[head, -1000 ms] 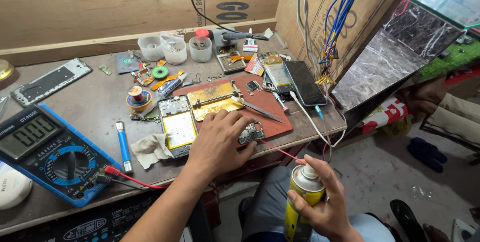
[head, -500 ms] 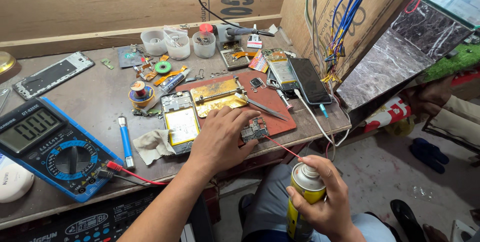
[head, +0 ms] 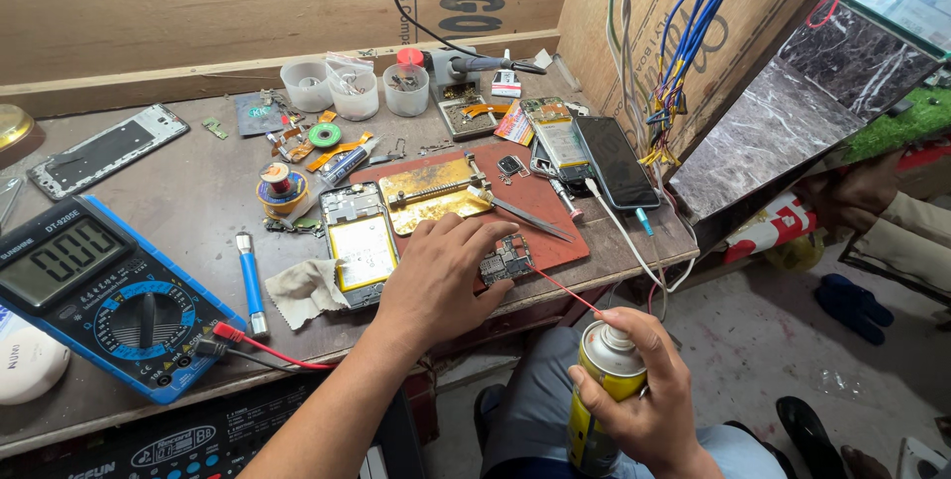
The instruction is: The person works on a disassembled smartphone motherboard at a repair bench, holding the board steady with one hand while using tweezers with the other to pick at and reposition small components on the board. Near the end they pick up a spray can and spray the board area.
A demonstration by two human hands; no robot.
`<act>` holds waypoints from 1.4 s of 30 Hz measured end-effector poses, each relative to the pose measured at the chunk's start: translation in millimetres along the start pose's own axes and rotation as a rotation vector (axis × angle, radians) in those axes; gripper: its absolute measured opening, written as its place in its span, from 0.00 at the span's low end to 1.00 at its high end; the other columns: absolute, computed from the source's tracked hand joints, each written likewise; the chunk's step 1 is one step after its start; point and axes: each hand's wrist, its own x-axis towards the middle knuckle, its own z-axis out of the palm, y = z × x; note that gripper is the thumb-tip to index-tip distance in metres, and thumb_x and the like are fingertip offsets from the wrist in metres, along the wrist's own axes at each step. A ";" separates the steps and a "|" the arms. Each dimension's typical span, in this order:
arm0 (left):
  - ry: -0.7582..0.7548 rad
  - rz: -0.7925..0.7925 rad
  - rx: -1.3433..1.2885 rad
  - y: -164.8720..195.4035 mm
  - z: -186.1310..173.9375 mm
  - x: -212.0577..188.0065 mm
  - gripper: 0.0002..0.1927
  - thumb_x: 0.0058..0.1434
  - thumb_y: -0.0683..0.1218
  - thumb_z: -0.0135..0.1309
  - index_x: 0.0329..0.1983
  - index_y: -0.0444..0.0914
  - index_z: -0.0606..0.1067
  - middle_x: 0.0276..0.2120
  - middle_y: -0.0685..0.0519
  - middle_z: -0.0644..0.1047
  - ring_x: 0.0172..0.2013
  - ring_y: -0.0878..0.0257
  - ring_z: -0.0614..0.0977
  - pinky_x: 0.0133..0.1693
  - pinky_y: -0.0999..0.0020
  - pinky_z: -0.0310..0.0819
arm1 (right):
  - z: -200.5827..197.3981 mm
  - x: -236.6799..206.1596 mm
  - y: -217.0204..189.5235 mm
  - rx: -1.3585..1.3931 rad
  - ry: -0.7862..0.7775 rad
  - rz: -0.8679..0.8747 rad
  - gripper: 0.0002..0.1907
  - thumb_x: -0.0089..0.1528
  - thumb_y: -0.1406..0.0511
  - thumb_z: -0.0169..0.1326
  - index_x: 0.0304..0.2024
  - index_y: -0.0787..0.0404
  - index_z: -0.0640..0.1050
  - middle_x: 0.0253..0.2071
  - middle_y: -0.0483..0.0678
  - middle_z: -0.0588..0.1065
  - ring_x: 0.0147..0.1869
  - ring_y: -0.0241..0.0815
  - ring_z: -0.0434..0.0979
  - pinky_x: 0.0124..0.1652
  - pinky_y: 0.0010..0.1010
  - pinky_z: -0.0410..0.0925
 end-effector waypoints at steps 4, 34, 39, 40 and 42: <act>0.004 0.002 0.005 0.0 0.0 0.5 0.35 0.49 0.53 0.67 0.61 0.44 0.71 0.43 0.53 0.77 0.45 0.53 0.75 0.49 0.56 0.66 | 0.0 0.9 1.0 -0.019 0.004 -0.003 0.33 0.51 0.64 0.68 0.58 0.57 0.72 0.52 0.53 0.76 0.52 0.44 0.80 0.50 0.33 0.73; -0.005 -0.007 -0.007 0.3 -2.1 0.7 0.35 0.49 0.52 0.67 0.60 0.45 0.71 0.44 0.53 0.77 0.45 0.54 0.75 0.50 0.56 0.66 | 3.9 0.0 -0.3 0.005 -0.048 -0.029 0.35 0.51 0.63 0.68 0.59 0.57 0.71 0.53 0.55 0.75 0.53 0.45 0.80 0.51 0.34 0.73; -0.003 -0.005 -0.004 0.5 -1.7 0.5 0.35 0.49 0.52 0.67 0.61 0.45 0.71 0.43 0.53 0.77 0.45 0.53 0.75 0.51 0.56 0.66 | 3.3 1.3 -0.3 0.006 -0.022 -0.008 0.34 0.51 0.64 0.68 0.59 0.56 0.71 0.53 0.54 0.75 0.52 0.44 0.80 0.50 0.33 0.74; -0.003 -0.007 -0.005 0.1 -1.9 0.5 0.34 0.49 0.52 0.67 0.60 0.45 0.71 0.43 0.53 0.77 0.45 0.54 0.75 0.51 0.56 0.66 | 3.6 2.1 -0.1 0.006 -0.019 -0.013 0.34 0.51 0.64 0.68 0.59 0.56 0.71 0.53 0.54 0.75 0.52 0.44 0.80 0.51 0.33 0.74; -0.003 -0.010 -0.008 0.4 -1.8 0.4 0.34 0.49 0.52 0.67 0.60 0.45 0.71 0.43 0.53 0.77 0.45 0.54 0.75 0.51 0.56 0.66 | 3.3 3.0 -0.1 0.006 -0.014 -0.024 0.33 0.52 0.64 0.68 0.59 0.56 0.71 0.53 0.54 0.76 0.53 0.45 0.80 0.51 0.34 0.74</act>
